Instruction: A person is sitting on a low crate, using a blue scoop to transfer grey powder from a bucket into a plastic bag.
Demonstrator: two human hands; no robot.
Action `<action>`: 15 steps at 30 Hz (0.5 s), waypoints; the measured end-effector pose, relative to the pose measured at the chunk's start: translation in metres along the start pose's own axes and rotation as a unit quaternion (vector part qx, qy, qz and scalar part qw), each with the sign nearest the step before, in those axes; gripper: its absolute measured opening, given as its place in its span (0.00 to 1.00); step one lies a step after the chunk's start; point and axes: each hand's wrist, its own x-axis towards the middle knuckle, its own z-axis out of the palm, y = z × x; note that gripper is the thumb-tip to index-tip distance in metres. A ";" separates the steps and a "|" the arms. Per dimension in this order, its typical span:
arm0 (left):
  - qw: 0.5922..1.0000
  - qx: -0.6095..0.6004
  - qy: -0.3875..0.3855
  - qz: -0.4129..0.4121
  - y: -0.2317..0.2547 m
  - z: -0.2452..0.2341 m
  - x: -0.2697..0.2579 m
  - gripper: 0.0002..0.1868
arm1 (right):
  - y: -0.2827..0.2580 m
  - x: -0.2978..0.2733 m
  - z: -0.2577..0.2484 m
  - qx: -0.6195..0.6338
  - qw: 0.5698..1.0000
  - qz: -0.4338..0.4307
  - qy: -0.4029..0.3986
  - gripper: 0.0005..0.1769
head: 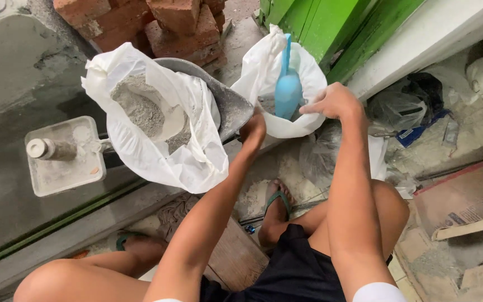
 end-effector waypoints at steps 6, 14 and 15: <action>0.981 0.060 -0.069 0.173 -0.043 -0.050 -0.098 0.31 | -0.011 0.048 0.030 0.006 0.995 -0.035 0.089 0.42; 0.989 -0.063 -0.062 0.122 -0.176 0.027 0.011 0.28 | -0.046 0.056 0.073 -0.091 0.995 -0.023 0.043 0.52; 0.979 -0.152 -0.049 0.130 -0.190 0.047 0.025 0.33 | -0.043 0.063 0.077 -0.122 0.992 0.025 0.001 0.59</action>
